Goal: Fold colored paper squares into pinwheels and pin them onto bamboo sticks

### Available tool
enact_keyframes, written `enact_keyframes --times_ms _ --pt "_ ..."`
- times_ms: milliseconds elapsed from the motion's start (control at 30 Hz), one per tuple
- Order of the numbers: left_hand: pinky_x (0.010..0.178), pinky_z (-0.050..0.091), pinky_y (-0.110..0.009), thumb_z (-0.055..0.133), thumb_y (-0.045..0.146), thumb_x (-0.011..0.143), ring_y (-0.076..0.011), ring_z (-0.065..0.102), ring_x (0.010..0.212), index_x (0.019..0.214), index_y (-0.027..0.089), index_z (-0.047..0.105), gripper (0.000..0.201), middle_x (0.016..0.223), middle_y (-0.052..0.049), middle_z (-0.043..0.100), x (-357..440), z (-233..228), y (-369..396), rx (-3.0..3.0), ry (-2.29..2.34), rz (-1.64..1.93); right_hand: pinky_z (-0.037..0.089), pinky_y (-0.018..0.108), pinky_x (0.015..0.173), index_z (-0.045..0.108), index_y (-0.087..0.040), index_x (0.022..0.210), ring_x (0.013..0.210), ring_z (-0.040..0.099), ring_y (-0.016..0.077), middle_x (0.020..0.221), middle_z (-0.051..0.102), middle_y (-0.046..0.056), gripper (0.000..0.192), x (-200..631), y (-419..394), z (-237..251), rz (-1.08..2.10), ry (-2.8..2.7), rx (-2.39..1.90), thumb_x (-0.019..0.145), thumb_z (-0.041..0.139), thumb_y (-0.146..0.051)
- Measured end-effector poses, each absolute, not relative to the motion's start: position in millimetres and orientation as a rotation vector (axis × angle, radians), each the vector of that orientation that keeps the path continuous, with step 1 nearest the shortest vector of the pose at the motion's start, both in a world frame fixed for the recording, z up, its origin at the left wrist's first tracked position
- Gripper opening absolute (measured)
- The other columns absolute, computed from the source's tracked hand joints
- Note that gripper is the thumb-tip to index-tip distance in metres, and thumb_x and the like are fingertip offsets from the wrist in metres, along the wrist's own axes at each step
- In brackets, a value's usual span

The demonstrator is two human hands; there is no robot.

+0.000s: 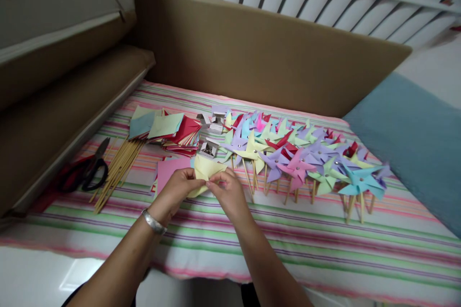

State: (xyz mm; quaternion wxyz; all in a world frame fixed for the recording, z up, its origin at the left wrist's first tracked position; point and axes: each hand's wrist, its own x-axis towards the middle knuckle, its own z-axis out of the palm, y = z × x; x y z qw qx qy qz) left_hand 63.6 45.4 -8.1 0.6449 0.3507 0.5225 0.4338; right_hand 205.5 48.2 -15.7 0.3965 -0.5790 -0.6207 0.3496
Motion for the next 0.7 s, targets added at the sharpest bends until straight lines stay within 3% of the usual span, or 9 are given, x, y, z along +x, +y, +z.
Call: enact_keyframes --times_ms 67,167,333,400,567,700 --pt "0.052 0.035 -0.023 0.071 0.026 0.053 -0.0111 0.051 0.05 0.064 0.013 0.062 0.019 0.061 -0.002 0.063 61.7 -9.8 47.0 0.828 1.232 0.973 0.04 0.041 0.092 0.063 -0.02 0.071 0.104 0.054 0.0253 0.104 0.062 0.007 0.008 210.2 49.4 -14.5 0.852 -1.54 -1.496 0.063 0.067 -0.022" --pt "0.05 0.032 -0.023 0.068 0.026 0.052 -0.0115 0.049 0.049 0.068 0.012 0.063 0.022 0.057 0.0 0.061 58.2 -12.7 49.9 0.886 1.271 0.888 0.038 0.042 0.097 0.06 -0.023 0.1 0.116 0.049 0.0255 0.126 0.053 0.007 0.036 221.9 52.9 -10.0 0.811 -1.448 -1.508 0.065 0.067 -0.027" --pt "0.049 0.027 -0.022 0.064 0.025 0.053 -0.0086 0.042 0.046 0.064 0.011 0.061 0.018 0.053 0.002 0.055 59.5 -15.6 49.5 1.019 1.226 0.72 0.05 0.036 0.08 0.054 -0.022 0.114 0.096 0.062 0.0226 0.103 0.066 0.006 0.049 232.4 54.0 -4.2 1.243 -1.483 -1.4 0.066 0.066 -0.025" --pt "0.05 0.027 -0.023 0.063 0.025 0.055 -0.0084 0.041 0.047 0.064 0.011 0.061 0.016 0.054 0.003 0.054 62.1 -16.0 47.9 1.057 1.174 0.673 0.05 0.034 0.077 0.054 -0.024 0.115 0.092 0.063 0.0211 0.104 0.066 0.004 0.051 232.0 52.0 -3.5 1.348 -1.587 -1.34 0.065 0.065 -0.02" --pt "0.049 0.024 -0.023 0.06 0.023 0.058 -0.0078 0.037 0.048 0.064 0.012 0.061 0.013 0.053 0.005 0.05 65.3 -18.9 45.7 1.135 1.114 0.613 0.045 0.035 0.086 0.056 -0.024 0.116 0.099 0.06 0.0215 0.111 0.064 0.003 0.054 232.1 49.2 0.1 1.241 -1.778 -1.392 0.063 0.064 -0.014" --pt "0.049 0.024 -0.023 0.059 0.021 0.059 -0.0077 0.038 0.048 0.062 0.013 0.061 0.009 0.053 0.005 0.05 65.4 -24.0 45.9 1.153 1.064 0.598 0.047 0.033 0.079 0.059 -0.022 0.112 0.091 0.061 0.0213 0.104 0.066 0.003 0.051 233.7 48.9 3.6 1.245 -1.819 -1.425 0.062 0.064 -0.014"
